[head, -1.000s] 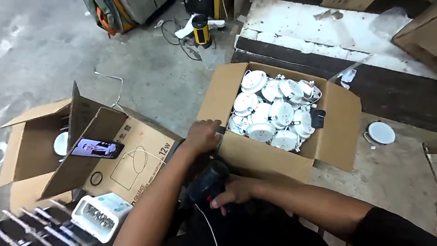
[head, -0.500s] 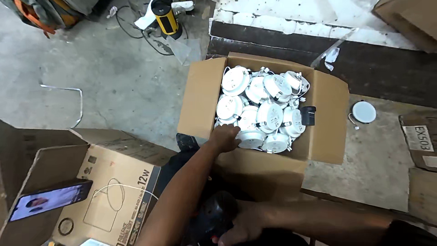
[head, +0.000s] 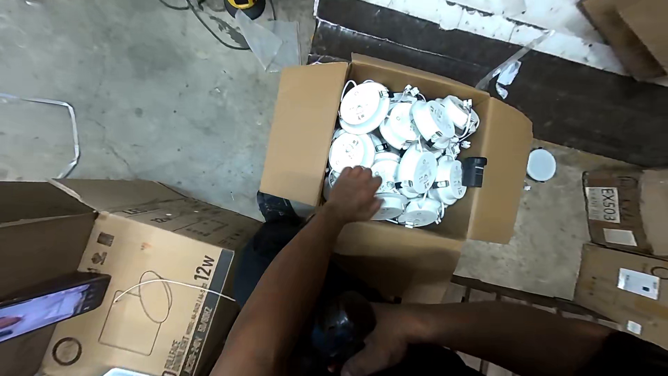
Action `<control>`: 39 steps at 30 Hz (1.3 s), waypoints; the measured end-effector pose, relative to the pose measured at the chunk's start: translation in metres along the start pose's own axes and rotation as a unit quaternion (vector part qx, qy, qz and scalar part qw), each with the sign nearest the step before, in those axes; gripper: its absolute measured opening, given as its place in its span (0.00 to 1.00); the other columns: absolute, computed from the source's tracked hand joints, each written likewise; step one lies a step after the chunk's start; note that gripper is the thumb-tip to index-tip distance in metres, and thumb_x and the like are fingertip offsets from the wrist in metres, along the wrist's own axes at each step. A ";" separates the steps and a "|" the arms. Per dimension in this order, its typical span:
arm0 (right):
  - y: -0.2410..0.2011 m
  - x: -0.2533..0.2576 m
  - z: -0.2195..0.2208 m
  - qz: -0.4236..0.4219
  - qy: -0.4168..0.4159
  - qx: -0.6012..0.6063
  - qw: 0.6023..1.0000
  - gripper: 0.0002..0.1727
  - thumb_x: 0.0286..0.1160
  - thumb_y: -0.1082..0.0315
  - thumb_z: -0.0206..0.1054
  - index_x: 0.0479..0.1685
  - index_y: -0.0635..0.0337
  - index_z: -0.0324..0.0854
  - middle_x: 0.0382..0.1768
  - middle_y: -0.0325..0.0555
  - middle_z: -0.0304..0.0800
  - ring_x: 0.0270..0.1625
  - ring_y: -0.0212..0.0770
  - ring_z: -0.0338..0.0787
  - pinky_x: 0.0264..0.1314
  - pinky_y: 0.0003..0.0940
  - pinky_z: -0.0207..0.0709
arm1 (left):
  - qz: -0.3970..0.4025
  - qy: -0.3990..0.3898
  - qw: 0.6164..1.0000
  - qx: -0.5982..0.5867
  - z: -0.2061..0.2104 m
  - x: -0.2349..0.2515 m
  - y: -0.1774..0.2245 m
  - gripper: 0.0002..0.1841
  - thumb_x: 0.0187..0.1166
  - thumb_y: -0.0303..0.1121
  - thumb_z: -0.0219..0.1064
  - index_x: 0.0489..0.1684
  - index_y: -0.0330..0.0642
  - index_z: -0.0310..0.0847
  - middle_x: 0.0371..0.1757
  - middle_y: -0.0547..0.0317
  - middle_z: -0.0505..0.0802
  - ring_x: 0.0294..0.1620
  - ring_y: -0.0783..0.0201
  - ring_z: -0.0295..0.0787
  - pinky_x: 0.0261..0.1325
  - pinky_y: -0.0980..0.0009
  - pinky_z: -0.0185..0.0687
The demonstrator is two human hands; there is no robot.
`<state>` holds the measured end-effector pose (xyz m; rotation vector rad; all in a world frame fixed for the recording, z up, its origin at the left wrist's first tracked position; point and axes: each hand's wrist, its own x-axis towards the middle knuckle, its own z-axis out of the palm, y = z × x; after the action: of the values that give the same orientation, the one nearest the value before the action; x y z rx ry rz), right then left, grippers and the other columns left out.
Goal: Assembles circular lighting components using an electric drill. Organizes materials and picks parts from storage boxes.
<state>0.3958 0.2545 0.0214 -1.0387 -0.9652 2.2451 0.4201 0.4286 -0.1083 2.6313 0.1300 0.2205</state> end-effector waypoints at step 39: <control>0.015 0.012 0.008 -0.077 -0.002 -0.007 0.997 0.23 0.71 0.55 0.72 0.57 0.63 0.83 0.44 0.42 0.93 0.44 0.31 0.92 0.52 0.32 0.88 | -0.189 -0.040 0.953 -0.235 -0.051 -0.004 0.005 0.23 0.70 0.34 0.63 0.68 0.45 0.82 0.43 0.46 0.93 0.45 0.46 0.91 0.43 0.41 0.84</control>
<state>0.3804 0.2494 0.0082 -0.9326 -1.0272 2.1189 0.4075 0.4478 -0.0618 2.0871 0.4848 0.0079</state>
